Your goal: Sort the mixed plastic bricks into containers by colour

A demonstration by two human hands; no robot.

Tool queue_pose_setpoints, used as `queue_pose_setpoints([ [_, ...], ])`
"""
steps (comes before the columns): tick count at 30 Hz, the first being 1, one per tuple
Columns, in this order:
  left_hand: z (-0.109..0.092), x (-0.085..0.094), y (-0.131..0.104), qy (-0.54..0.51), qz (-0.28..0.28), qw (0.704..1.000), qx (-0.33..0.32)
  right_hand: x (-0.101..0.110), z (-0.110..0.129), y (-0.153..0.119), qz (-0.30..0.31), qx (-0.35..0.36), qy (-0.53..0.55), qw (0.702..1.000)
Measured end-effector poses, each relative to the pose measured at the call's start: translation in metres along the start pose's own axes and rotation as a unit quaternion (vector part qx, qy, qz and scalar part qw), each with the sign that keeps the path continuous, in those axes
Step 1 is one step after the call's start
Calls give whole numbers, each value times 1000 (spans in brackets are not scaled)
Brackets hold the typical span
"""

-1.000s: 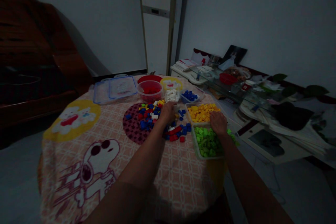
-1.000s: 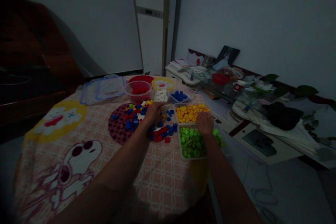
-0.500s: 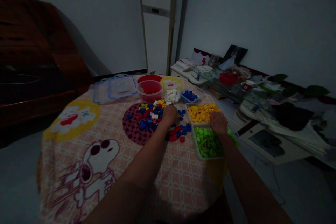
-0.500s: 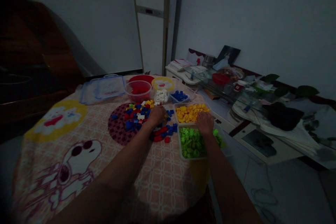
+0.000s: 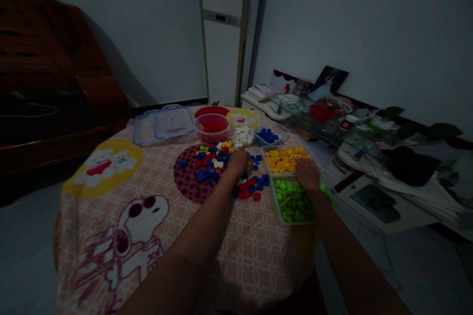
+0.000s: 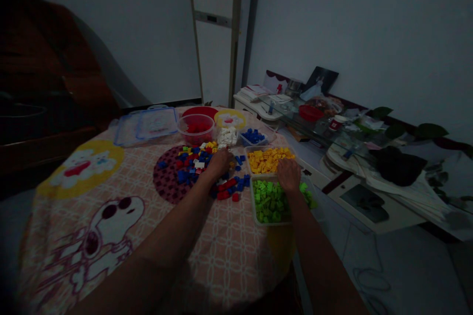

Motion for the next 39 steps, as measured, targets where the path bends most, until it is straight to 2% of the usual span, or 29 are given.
queue_pose_setpoints([
  [4,12,-2,-2,-83,-67,994,30,-1,0,0,0,1,-1,1000],
  [7,18,3,-2,-157,-127,978,46,-1,-1,0,-1,1,-3,1000],
  [11,11,11,1,-235,-189,954,7,0,0,1,9,7,-9,1000],
  [18,-30,6,10,-356,-191,900,-164,1,0,0,6,8,-7,1000],
  [20,-30,7,10,-375,-195,890,-172,1,0,0,6,10,-9,1000],
  [22,-21,11,8,-389,-206,885,-150,2,1,1,8,8,-16,1000],
  [24,-4,17,5,-385,-219,891,-103,2,1,1,10,4,-21,1000],
  [26,15,24,-1,-350,-222,908,-52,2,1,2,13,3,-22,1000],
  [28,29,29,-8,-300,-204,932,-13,3,2,1,16,3,-20,1000],
  [30,36,31,-12,-257,-175,950,4,3,2,1,17,-1,-17,1000],
  [32,33,29,-13,-225,-142,964,3,4,3,1,15,-3,-14,1000],
  [39,5,9,-8,-100,-34,994,-38,4,2,0,9,4,-15,1000],
])
Point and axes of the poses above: each hand's wrist, its own y-axis towards the middle knuckle, its own x-axis out of the back of the hand, z = x × y, the point moved 2 cm from there along y, towards the middle knuckle, and after that the axes turned 15 degrees about -x, right-handed, at the moved point
